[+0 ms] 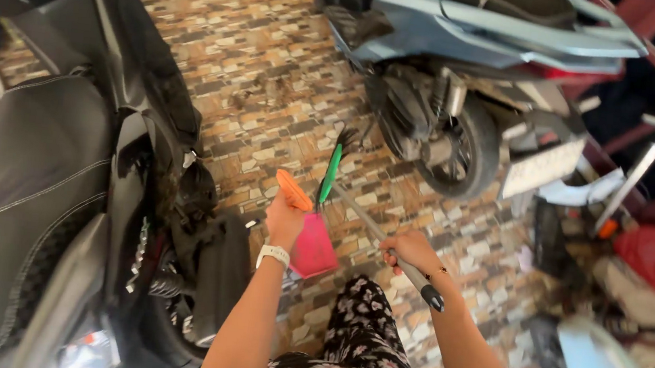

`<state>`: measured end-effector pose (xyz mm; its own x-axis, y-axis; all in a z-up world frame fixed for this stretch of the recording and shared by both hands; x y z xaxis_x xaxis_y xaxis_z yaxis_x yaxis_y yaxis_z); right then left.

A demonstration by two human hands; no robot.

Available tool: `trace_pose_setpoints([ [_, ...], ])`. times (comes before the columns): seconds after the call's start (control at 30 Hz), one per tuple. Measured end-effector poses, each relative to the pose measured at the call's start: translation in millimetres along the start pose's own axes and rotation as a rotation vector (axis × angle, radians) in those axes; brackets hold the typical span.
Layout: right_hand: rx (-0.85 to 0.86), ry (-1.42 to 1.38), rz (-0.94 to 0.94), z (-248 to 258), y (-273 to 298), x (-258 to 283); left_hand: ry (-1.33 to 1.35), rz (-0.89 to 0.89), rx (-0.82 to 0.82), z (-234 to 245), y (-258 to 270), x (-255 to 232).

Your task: The recorder is sweeping a tiled floor in a garage or storage area using a broom and dustpan, moving between parked motorcycles and bicycles.

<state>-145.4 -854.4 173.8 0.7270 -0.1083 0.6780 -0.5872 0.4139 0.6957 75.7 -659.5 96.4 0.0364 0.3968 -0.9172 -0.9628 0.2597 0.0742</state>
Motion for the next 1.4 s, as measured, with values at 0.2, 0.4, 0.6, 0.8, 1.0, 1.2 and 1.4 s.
trace_pose_setpoints([
  [0.2, 0.093, 0.229, 0.036, 63.1, -70.1, 68.6, -0.144, 0.159, -0.159, -32.7, -66.1, -25.1],
  [0.4, 0.169, 0.279, 0.099, 79.5, -145.7, 131.2, -0.018, 0.156, -0.296, -9.4, -95.7, -58.0],
  [0.6, 0.182, 0.240, 0.067, 53.7, -203.0, 190.4, 0.091, 0.135, -0.432, 9.4, -131.3, -63.5],
  [0.8, 0.236, 0.189, 0.122, 19.9, -291.6, 241.1, 0.068, 0.217, -0.463, 32.1, -211.4, -74.6],
  [1.0, 0.240, 0.254, 0.080, -18.1, -387.2, 319.5, -0.001, 0.250, -0.504, 58.3, -327.3, -64.0],
  [1.2, 0.234, 0.218, 0.054, -49.0, -441.2, 419.2, 0.034, 0.220, -0.546, 94.5, -426.4, -76.0],
  [1.4, 0.252, 0.212, 0.058, -67.1, -490.0, 495.3, 0.090, 0.195, -0.592, 114.0, -520.6, -75.7],
])
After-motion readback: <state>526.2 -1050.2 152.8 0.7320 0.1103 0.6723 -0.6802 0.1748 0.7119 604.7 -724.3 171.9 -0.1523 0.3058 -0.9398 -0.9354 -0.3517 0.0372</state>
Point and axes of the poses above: each hand's wrist, its own y-axis away from the middle knuckle, its own z-axis out of the back of the hand, x = y × z, the point moved 1 cm from there along -y, towards the middle knuckle, and after that the axes turned 12 degrees about y, right-handed, at the moved point
